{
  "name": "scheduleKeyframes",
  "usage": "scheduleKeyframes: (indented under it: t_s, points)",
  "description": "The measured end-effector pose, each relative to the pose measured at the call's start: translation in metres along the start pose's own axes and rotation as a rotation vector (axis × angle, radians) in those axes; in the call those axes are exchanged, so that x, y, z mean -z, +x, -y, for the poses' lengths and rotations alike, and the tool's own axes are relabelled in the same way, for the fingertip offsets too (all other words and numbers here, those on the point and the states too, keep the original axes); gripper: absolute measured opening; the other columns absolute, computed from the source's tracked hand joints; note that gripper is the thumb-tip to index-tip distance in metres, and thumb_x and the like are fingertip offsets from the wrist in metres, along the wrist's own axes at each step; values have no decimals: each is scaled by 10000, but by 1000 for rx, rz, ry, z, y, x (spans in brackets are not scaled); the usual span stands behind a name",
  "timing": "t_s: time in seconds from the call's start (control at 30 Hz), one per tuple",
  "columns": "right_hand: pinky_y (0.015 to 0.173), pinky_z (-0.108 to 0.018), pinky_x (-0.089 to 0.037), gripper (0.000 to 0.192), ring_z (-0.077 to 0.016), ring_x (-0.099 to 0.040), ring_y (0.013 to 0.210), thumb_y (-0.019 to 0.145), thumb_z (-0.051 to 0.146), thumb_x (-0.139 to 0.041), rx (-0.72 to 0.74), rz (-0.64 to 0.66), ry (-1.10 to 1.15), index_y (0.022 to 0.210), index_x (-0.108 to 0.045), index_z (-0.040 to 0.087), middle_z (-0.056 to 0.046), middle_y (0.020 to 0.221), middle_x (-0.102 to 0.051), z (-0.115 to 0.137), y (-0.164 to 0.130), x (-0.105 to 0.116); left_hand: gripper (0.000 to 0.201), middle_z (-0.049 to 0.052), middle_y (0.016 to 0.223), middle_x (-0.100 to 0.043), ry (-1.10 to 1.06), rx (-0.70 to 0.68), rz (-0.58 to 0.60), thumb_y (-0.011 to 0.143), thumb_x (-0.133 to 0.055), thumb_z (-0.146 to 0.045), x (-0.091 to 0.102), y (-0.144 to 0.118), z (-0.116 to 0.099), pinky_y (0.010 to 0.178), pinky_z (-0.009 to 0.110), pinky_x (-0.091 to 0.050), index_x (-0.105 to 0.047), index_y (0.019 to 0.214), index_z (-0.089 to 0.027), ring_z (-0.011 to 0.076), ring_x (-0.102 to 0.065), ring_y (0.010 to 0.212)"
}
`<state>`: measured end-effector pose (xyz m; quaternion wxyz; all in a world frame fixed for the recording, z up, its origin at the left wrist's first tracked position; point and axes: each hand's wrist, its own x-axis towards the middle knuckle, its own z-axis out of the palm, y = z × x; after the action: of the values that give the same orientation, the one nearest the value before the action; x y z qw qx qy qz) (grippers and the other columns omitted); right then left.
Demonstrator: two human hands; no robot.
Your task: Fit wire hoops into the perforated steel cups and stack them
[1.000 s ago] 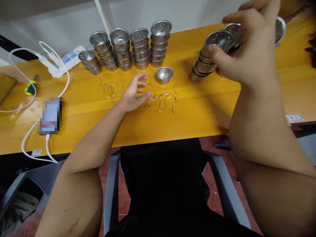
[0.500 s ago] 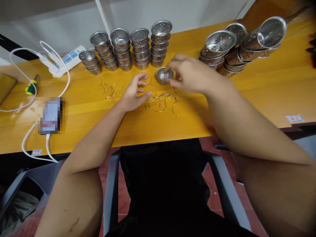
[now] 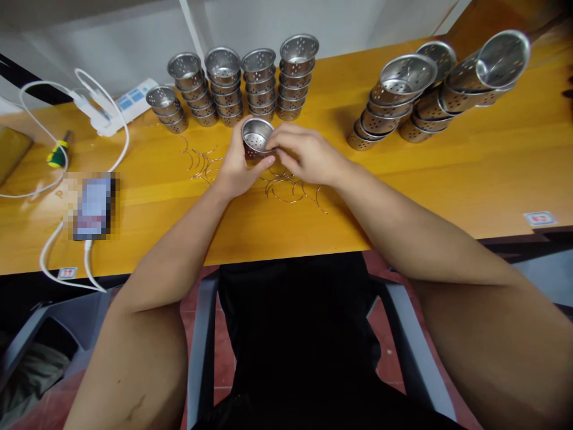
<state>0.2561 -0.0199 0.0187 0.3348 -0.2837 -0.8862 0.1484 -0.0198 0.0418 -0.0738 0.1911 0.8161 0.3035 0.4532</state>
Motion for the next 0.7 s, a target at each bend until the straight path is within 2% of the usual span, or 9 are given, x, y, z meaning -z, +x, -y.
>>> scheduleKeyframes:
  t_s: [0.1, 0.13, 0.2, 0.27, 0.33, 0.47, 0.53, 0.63, 0.7]
  points:
    - [1306, -577, -645, 418, -372, -753, 1501, 1232, 347, -557, -40, -63, 54, 1614, -719, 300, -152, 1673, -743, -4, -3, -3, 1080, 170, 1704, -654, -47, 11, -39, 1018, -836, -921, 2, 4, 6, 1470, 585, -559, -401, 1792, -308, 397, -695, 1641]
    - [1282, -574, -661, 463, -373, -771, 1461, 1219, 380, -609, -96, -72, 54, 1671, -691, 313, -148, 1717, -721, -6, -5, 0, 1080, 170, 1685, -660, -56, 22, -55, 1006, -844, -927, 2, 4, 8, 1469, 582, -558, -414, 1774, -302, 396, -702, 1629]
    - [1175, -576, -704, 504, -366, -823, 1269, 1179, 428, -706, -186, -35, 58, 1670, -706, 315, -147, 1657, -760, -12, -9, 11, 1080, 171, 1660, -665, -65, 41, -80, 985, -877, -915, 2, 4, 13, 1468, 574, -559, -431, 1748, -294, 394, -708, 1616]
    - [1071, -567, -715, 447, -346, -821, 1096, 1141, 473, -776, -227, 91, 67, 1552, -786, 297, -138, 1477, -835, -20, -14, 25, 1067, 169, 1643, -666, -67, 60, -86, 978, -916, -873, 1, 3, 16, 1461, 564, -567, -439, 1732, -288, 386, -714, 1604]
    - [1001, -529, -700, 438, -327, -791, 1029, 1088, 548, -859, -243, 246, 71, 1438, -837, 286, -123, 1338, -855, -28, -18, 36, 1032, 166, 1641, -664, -66, 77, -82, 994, -933, -821, 1, 3, 17, 1460, 562, -571, -441, 1727, -286, 379, -713, 1605]
    - [886, -430, -619, 618, -290, -736, 994, 934, 622, -1029, -267, 422, 49, 1414, -851, 276, -109, 1278, -823, -31, -21, 39, 1055, 164, 1737, -620, -48, 66, -62, 995, -935, -803, 4, 5, 12, 1488, 586, -544, -428, 1782, -318, 395, -669, 1671]
    - [869, -410, -577, 488, -273, -725, 974, 983, 539, -991, -268, 446, 27, 1359, -865, 254, -110, 1249, -805, -25, -19, 32, 1108, 154, 1786, -594, -16, 47, -57, 950, -959, -833, 6, 8, 8, 1523, 609, -501, -448, 1803, -344, 422, -622, 1725]
    - [896, -405, -545, 172, -259, -724, 968, 1082, 328, -841, -252, 442, -13, 1215, -870, 222, -114, 1219, -794, -13, -15, 20, 1135, 155, 1809, -593, 9, 31, -60, 920, -969, -853, 8, 10, 5, 1553, 630, -458, -476, 1807, -345, 445, -591, 1756]
    - [911, -407, -531, 86, -262, -720, 971, 1087, 229, -782, -250, 431, -54, 1136, -851, 220, -109, 1185, -793, -7, -13, 15, 1129, 168, 1820, -595, -5, 18, -60, 941, -940, -860, 8, 11, 6, 1551, 629, -462, -460, 1814, -327, 440, -607, 1746]
